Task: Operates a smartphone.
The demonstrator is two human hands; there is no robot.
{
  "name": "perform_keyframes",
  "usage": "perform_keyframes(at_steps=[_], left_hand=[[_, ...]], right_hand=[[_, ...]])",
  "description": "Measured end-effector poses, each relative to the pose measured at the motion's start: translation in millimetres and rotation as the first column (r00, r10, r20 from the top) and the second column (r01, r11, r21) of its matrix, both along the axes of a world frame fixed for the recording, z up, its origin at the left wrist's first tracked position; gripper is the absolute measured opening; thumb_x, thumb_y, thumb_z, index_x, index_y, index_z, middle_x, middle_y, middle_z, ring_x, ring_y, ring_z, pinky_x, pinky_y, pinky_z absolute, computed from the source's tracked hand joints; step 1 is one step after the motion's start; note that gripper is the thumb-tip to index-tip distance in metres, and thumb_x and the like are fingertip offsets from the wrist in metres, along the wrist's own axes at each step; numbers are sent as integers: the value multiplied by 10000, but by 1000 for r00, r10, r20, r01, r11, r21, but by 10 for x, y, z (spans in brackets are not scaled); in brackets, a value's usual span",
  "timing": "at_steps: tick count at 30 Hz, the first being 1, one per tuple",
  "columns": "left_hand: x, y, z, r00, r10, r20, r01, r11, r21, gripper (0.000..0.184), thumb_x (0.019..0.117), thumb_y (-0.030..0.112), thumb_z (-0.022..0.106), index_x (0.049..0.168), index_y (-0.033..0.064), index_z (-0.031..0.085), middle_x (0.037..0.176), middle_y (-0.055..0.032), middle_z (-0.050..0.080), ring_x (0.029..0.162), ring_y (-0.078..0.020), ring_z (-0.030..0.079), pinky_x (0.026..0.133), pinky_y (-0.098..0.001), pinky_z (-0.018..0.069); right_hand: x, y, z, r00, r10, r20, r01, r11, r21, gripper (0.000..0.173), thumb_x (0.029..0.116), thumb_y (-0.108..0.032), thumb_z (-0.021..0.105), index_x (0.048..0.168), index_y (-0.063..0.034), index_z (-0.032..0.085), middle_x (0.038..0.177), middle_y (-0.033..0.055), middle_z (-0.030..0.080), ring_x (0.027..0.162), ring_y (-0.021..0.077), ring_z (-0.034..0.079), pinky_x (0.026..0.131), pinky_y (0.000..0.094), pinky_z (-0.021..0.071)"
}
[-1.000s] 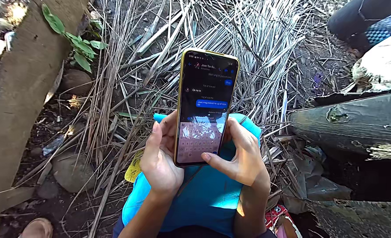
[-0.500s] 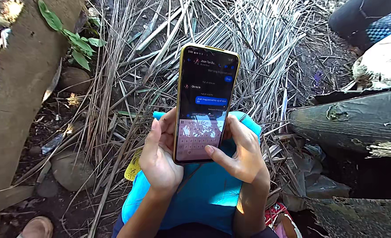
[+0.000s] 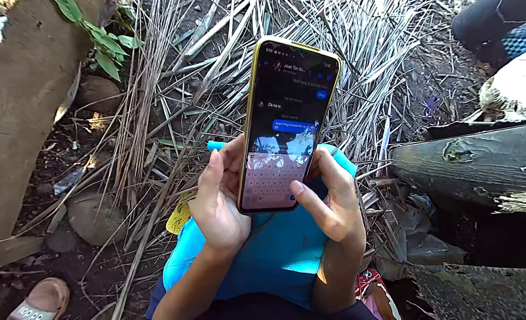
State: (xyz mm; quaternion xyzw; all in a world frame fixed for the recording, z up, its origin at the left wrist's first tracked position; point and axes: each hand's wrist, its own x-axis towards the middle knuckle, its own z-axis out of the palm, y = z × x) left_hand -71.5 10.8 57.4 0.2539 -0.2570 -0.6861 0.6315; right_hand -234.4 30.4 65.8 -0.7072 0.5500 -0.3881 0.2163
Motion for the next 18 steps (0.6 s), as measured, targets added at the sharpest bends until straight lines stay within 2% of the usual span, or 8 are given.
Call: perform_keyframes(at_steps=[6, 12, 15, 18], left_hand=[[-16, 17, 4, 999, 28, 30, -26, 999, -40, 602, 1088, 295, 120, 1191, 137, 692, 1103, 32, 751, 1047, -67, 707, 910, -270, 579], [7, -1, -6, 1000, -13, 7, 13, 998, -62, 606, 1091, 296, 98, 1236, 112, 657, 1096, 24, 743, 1040, -68, 704, 911, -267, 576], [-1, -1, -2, 1000, 1, 10, 0, 998, -58, 617, 1088, 290, 87, 1227, 116, 663, 1115, 24, 741, 1062, -71, 699, 929, -273, 569], [-3, 0, -5, 1000, 3, 19, -1, 998, -64, 612, 1086, 290, 96, 1232, 111, 663, 1123, 23, 738, 1067, -71, 696, 933, -273, 566]], right_hand=[[132, 15, 6, 986, -142, 86, 142, 990, 5, 295, 932, -358, 604, 981, -68, 633, 772, -94, 593, 710, -86, 563, 635, 107, 469], [49, -6, 4, 991, -22, 130, 24, 1000, -15, 267, 962, -257, 534, 1021, -17, 633, 776, -64, 574, 706, -62, 549, 638, 110, 463], [70, 11, 18, 994, -60, 95, 59, 998, 19, 307, 924, -289, 594, 1054, -16, 644, 813, -61, 608, 747, -61, 568, 681, 121, 478], [92, 14, 20, 993, -93, 70, 92, 995, 23, 299, 907, -307, 617, 1031, -36, 637, 808, -71, 612, 739, -74, 573, 668, 113, 478]])
